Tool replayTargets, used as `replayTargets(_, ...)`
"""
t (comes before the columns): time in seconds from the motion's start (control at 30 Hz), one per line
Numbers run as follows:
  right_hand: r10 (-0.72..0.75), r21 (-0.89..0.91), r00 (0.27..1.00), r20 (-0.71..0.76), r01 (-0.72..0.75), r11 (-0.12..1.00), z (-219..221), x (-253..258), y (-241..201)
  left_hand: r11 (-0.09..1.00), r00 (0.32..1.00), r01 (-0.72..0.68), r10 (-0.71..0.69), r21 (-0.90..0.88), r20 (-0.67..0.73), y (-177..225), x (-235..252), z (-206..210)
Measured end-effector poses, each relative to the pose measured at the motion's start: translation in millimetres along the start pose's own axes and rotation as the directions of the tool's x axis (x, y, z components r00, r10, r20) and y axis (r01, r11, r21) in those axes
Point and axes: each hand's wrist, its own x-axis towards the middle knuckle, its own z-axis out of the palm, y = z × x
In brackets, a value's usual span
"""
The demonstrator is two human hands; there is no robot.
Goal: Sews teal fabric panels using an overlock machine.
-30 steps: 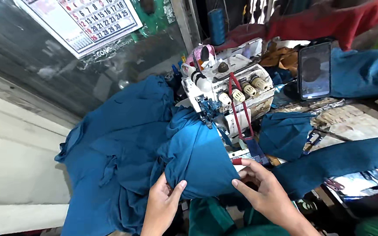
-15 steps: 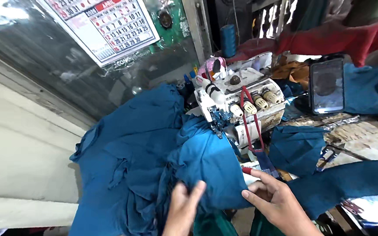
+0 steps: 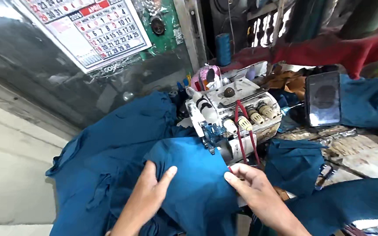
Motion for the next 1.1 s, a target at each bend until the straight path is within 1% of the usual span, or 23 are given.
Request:
replayTargets(0.07, 0.052, 0.071, 0.999, 0.003, -0.052, 0.996, 8.0, -3.4, 2.1, 0.999, 1.0, 0.008, -0.009, 0.038, 0.027, -10.2, -4.6, -13.4)
replayTargets(0.1, 0.059, 0.075, 0.998, 0.019, -0.061, 0.995, 9.8, -12.0, 7.6, 0.999, 0.999, 0.027, -0.027, 0.026, 0.032, -13.7, -15.0, -21.1)
replayTargets(0.13, 0.039, 0.036, 0.998, 0.046, -0.041, 0.999, 10.0, -24.8, 14.9, 0.999, 0.996, 0.046, -0.046, 0.004, 0.072, -15.8, -29.7, -30.9)
replayTargets(0.2, -0.011, -0.116, 0.99, 0.141, 0.028, 0.993, 1.2, -55.0, 29.6, 0.991, 0.98, 0.079, -0.057, -0.106, 0.191, -10.4, -65.7, -46.5)
replayTargets(0.23, -0.015, -0.228, 0.984, 0.179, 0.057, 0.972, -6.0, -68.9, 39.4, 0.973, 0.968, 0.092, -0.037, -0.211, 0.25, -11.7, -85.4, -46.2)
replayTargets(0.27, -0.012, -0.317, 0.98, 0.198, 0.076, 0.945, -12.2, -81.7, 50.2, 0.94, 0.947, 0.136, -0.03, -0.313, 0.321, -14.8, -104.3, -38.5)
replayTargets(0.3, -0.003, -0.35, 0.979, 0.203, 0.075, 0.934, -16.3, -94.6, 58.2, 0.906, 0.915, 0.201, -0.038, -0.373, 0.401, -22.6, -121.9, -23.1)
replayTargets(0.33, 0.012, -0.331, 0.981, 0.194, 0.054, 0.942, -19.4, -105.8, 60.0, 0.884, 0.875, 0.27, -0.059, -0.383, 0.48, -31.1, -136.7, 0.0)
replayTargets(0.37, 0.047, -0.289, 0.984, 0.174, 0.005, 0.957, -20.9, -114.3, 53.4, 0.868, 0.836, 0.341, -0.103, -0.362, 0.539, -36.0, -148.3, 28.5)
replayTargets(0.4, 0.114, -0.254, 0.983, 0.147, -0.074, 0.964, -20.7, -121.0, 40.4, 0.843, 0.814, 0.392, -0.133, -0.368, 0.565, -43.6, -159.0, 58.6)
replayTargets(0.43, 0.169, -0.233, 0.978, 0.119, -0.138, 0.963, -20.1, -125.1, 29.6, 0.813, 0.839, 0.391, -0.121, -0.432, 0.531, -52.4, -169.4, 87.6)
replayTargets(0.47, 0.208, -0.23, 0.973, 0.096, -0.182, 0.956, -21.3, -126.8, 24.8, 0.759, 0.881, 0.371, -0.104, -0.536, 0.462, -58.1, -177.9, 114.6)
replayTargets(0.5, 0.253, -0.238, 0.963, 0.092, -0.225, 0.945, -24.5, -130.4, 33.0, 0.658, 0.91, 0.365, -0.104, -0.658, 0.401, -62.2, -184.4, 138.7)
replayTargets(0.53, 0.249, -0.271, 0.963, 0.106, -0.213, 0.939, -30.0, -139.2, 58.6, 0.543, 0.923, 0.368, -0.118, -0.755, 0.365, -66.6, -188.4, 158.9)
replayTargets(0.57, 0.243, -0.289, 0.964, 0.104, -0.205, 0.935, -34.8, -149.8, 80.7, 0.478, 0.929, 0.366, -0.132, -0.798, 0.346, -67.8, -190.2, 172.7)
replayTargets(0.6, 0.245, -0.274, 0.966, 0.083, -0.214, 0.938, -37.8, -159.4, 90.9, 0.462, 0.932, 0.361, -0.141, -0.81, 0.335, -66.8, -190.8, 180.1)
replayTargets(0.63, 0.258, -0.231, 0.964, 0.065, -0.237, 0.944, -40.0, -167.3, 92.2, 0.481, 0.935, 0.352, -0.135, -0.803, 0.328, -66.1, -192.0, 181.8)
replayTargets(0.73, 0.301, -0.126, 0.953, 0.046, -0.293, 0.948, -42.1, -183.6, 90.4, 0.622, 0.942, 0.297, -0.065, -0.725, 0.33, -66.5, -198.8, 167.7)
replayTargets(0.8, 0.302, -0.105, 0.953, 0.03, -0.298, 0.949, -40.5, -186.9, 90.0, 0.675, 0.946, 0.281, -0.078, -0.682, 0.313, -65.6, -202.7, 163.3)
replayTargets(0.93, 0.237, -0.139, 0.971, -0.015, -0.237, 0.962, -36.6, -190.6, 85.3, 0.688, 0.961, 0.266, -0.136, -0.675, 0.24, -59.5, -206.7, 159.8)
replayTargets(1.03, 0.245, -0.196, 0.969, -0.045, -0.249, 0.948, -39.8, -198.2, 98.6, 0.695, 0.961, 0.269, -0.146, -0.667, 0.236, -64.3, -210.3, 163.1)
replayTargets(1.1, 0.26, -0.218, 0.963, -0.076, -0.27, 0.938, -41.8, -201.9, 97.2, 0.701, 0.961, 0.263, -0.129, -0.663, 0.245, -63.1, -212.3, 162.1)
